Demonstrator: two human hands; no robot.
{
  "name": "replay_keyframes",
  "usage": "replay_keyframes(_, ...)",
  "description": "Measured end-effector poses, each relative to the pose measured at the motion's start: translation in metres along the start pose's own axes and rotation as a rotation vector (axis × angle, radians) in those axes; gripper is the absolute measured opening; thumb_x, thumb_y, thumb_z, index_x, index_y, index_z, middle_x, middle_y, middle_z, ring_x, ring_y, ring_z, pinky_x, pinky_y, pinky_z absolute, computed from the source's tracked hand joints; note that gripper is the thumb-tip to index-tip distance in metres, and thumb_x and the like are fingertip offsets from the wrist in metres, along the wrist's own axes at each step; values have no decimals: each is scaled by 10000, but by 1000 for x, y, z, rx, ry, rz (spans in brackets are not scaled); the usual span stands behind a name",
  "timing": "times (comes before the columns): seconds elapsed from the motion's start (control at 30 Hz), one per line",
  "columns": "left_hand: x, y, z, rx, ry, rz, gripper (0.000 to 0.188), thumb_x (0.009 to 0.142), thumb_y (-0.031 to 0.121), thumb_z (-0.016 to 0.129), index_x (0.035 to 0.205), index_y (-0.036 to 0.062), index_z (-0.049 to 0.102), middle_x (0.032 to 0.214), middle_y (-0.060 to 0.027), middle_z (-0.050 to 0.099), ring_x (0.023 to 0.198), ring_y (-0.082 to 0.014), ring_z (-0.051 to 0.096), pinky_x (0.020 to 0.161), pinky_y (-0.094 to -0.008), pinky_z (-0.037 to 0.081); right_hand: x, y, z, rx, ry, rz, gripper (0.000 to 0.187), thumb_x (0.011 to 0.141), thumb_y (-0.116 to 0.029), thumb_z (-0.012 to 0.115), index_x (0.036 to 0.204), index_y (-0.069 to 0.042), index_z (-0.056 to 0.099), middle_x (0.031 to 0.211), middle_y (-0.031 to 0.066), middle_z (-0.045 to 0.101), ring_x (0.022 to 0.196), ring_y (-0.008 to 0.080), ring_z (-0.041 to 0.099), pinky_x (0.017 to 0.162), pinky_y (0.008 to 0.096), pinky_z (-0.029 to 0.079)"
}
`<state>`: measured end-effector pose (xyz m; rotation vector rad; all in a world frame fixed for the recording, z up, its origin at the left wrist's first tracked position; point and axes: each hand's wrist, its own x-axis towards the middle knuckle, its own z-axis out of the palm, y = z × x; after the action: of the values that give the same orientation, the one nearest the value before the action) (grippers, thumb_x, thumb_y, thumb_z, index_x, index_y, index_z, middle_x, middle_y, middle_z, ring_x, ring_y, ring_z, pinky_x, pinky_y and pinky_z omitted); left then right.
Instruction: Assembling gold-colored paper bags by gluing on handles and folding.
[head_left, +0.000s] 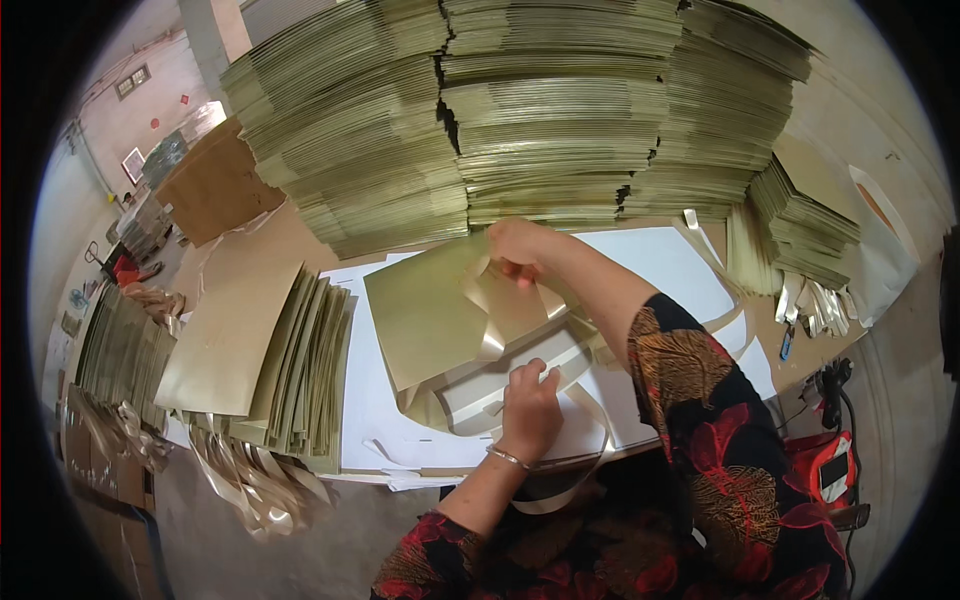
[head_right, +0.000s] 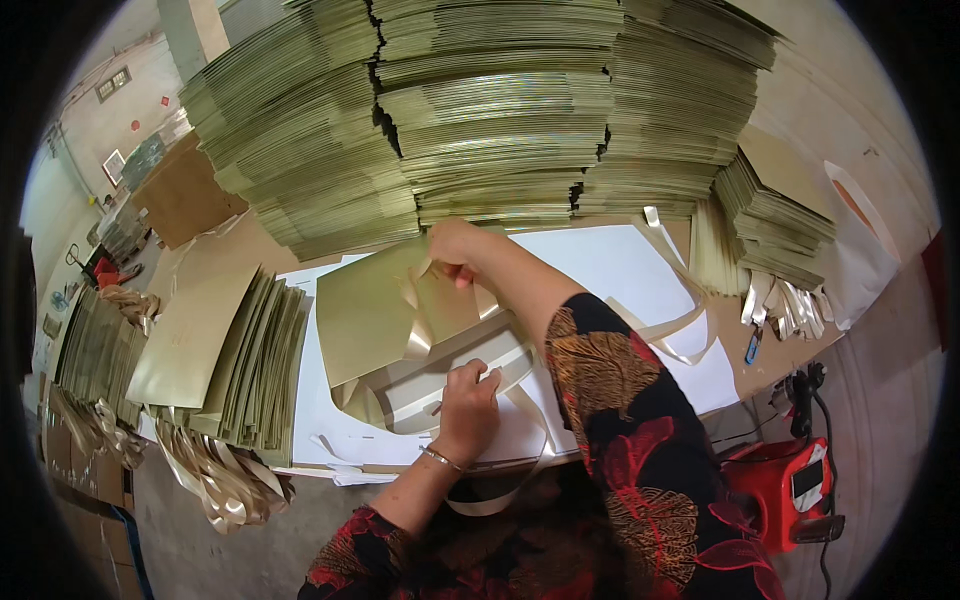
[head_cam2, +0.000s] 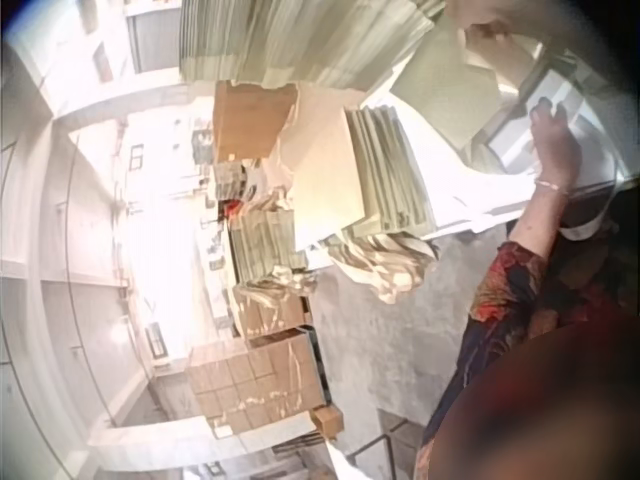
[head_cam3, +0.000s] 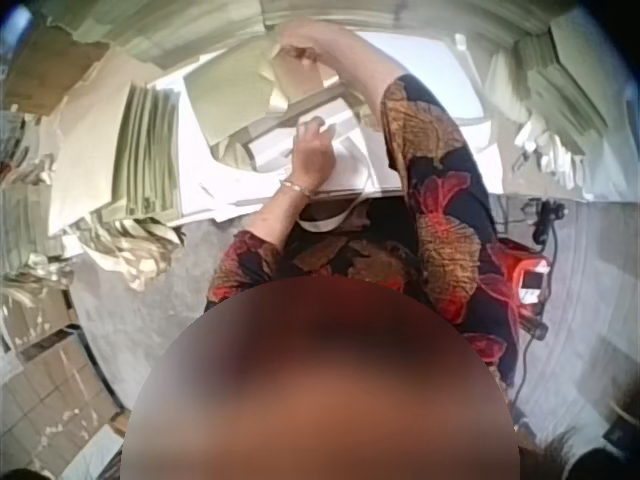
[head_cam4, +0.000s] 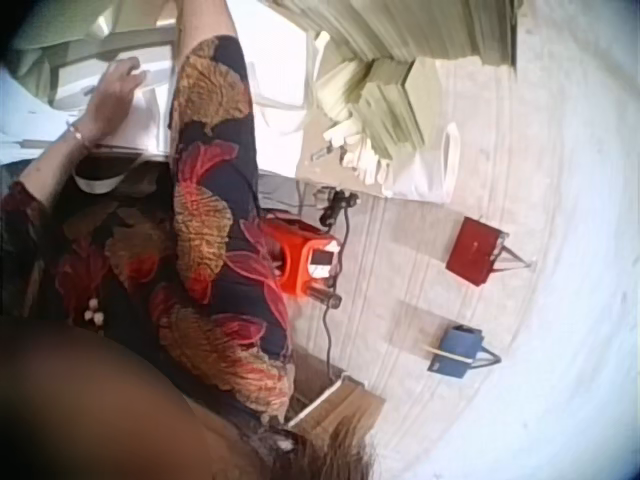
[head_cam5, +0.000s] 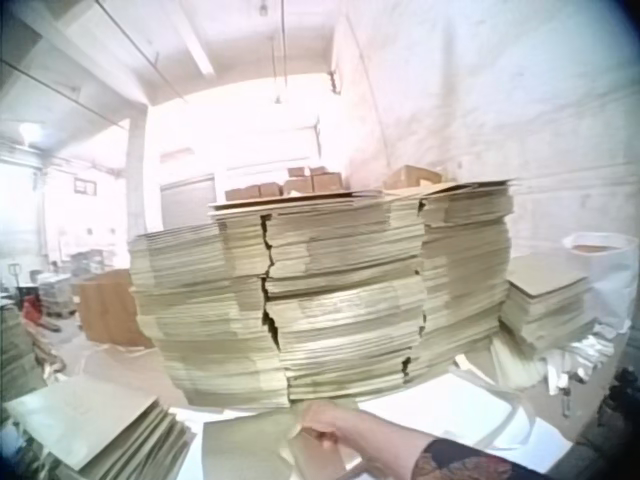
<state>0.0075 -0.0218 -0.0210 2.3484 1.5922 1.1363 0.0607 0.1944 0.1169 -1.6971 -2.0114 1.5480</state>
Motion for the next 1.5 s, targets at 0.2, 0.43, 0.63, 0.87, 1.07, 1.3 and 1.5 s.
replay_keyframes(0.2, 0, 3, -2, -28, -97, -93, 335, 738, -8, 563, 1054, 39, 666, 1137, -131, 541, 1051, -338, 513, 876, -437, 450, 10, -14, -9, 393, 91, -348, 336, 855, -13, 520, 1186, 25, 560, 765, 107, 617, 554, 177, 595, 420, 310, 492)
replay_keyframes(0.43, 1, 4, -4, -94, -106, -135, 358, 735, -46, 541, 1063, 50, 647, 1135, -146, 546, 1052, -357, 500, 913, -438, 430, -104, -7, -17, 60, 378, -659, 216, 848, -66, 550, 1027, 1, 651, 749, 113, 654, 584, 188, 620, 520, 332, 511)
replay_keyframes(0.63, -1, -4, 4, -31, -36, -79, 269, 779, -41, 555, 994, 49, 689, 1114, -182, 564, 1026, -362, 509, 913, -415, 424, -282, 127, -29, -389, 633, -668, 217, 847, -75, 593, 1045, -52, 678, 889, 133, 691, 769, 257, 658, 715, 344, 526)
replay_keyframes(0.87, 4, 15, -1, -47, -98, -128, 248, 789, -51, 567, 1002, -2, 683, 1081, -194, 547, 1043, -360, 493, 902, -421, 421, -469, 300, -127, -575, 1361, 446, 319, 828, -302, 598, 949, -27, 706, 738, 229, 659, 671, 311, 673, 630, 408, 525)
replay_keyframes(1.07, 13, 12, -4, -112, -64, -231, 237, 760, 55, 606, 989, 1, 640, 1012, -196, 579, 977, -371, 534, 871, -437, 431, -458, 459, -131, 100, 881, 855, 700, 781, -565, 715, 1136, 31, 625, 959, 258, 670, 676, 371, 677, 573, 479, 558)
replay_keyframes(1.3, 19, 10, -6, -154, -41, -249, 171, 754, 56, 616, 920, 20, 634, 942, -184, 608, 936, -378, 556, 861, -436, 447, -422, 524, -98, 854, 1166, 478, 266, 753, -132, 610, 997, -50, 543, 725, 80, 565, 619, 238, 599, 548, 597, 547)
replay_keyframes(1.5, 24, 7, -7, -140, -62, -354, 85, 785, 72, 598, 836, 26, 648, 872, -178, 617, 886, -368, 572, 817, -428, 460, -421, 371, -25, 781, 1475, -183, 466, 732, -106, 551, 1188, -47, 473, 1016, 127, 621, 908, 228, 650, 555, 425, 603)
